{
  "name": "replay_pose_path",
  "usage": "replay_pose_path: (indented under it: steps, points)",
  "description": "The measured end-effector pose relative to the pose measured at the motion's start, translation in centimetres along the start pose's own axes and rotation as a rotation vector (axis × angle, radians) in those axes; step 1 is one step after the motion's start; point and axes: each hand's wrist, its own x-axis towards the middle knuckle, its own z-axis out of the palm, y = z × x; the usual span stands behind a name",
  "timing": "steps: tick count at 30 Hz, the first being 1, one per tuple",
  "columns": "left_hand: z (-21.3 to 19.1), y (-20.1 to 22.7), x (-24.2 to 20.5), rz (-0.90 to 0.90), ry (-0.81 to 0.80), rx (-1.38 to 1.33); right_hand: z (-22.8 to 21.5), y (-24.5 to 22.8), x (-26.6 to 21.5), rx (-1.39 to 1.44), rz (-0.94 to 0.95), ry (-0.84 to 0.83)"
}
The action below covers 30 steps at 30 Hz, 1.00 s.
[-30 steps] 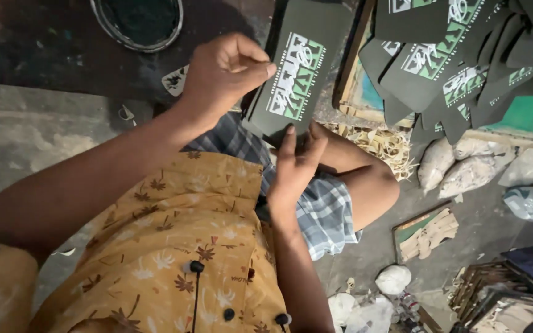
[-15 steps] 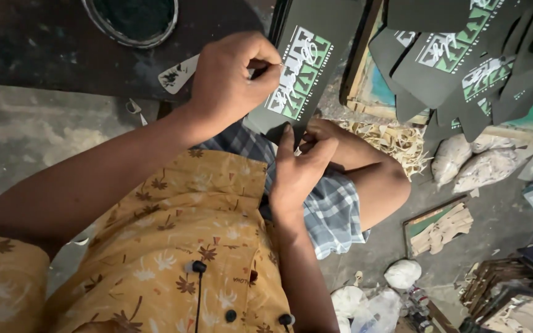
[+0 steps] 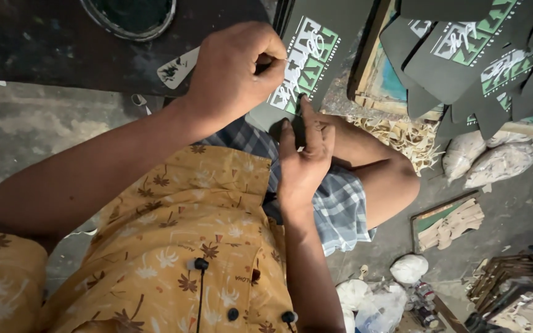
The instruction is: The person sits on the floor and paints a green design onto a dark rectangular sign using a small brush. They repeatedly dip the brush into a paint container to apply the color to the sign's surface.
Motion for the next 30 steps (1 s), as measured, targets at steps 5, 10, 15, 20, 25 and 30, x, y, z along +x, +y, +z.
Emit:
replay_pose_path:
  steps: [5,10,15,20,25,30]
  points:
    - [-0.07,-0.21,-0.09,0.04,-0.01,0.007,0.13,0.34,-0.06,-0.016,0.018,-0.006]
    - [-0.34,-0.31,0.14,0.085,-0.043,0.062,-0.02,0.12,-0.07,-0.001,-0.004,-0.005]
    - [-0.28,-0.47,0.04,0.063,-0.046,0.012,0.08,-0.1,0.06,0.005,0.011,-0.01]
    - [-0.43,-0.55,0.13,0.083,-0.064,0.091,-0.11,-0.53,0.18,0.057,0.043,-0.024]
    - [-0.41,-0.52,0.04,0.044,-0.067,0.019,0.01,-0.14,0.03,0.052,0.03,-0.023]
    - [-0.35,-0.76,0.05,0.119,-0.073,0.105,-0.04,-0.05,0.01,0.063,0.001,-0.015]
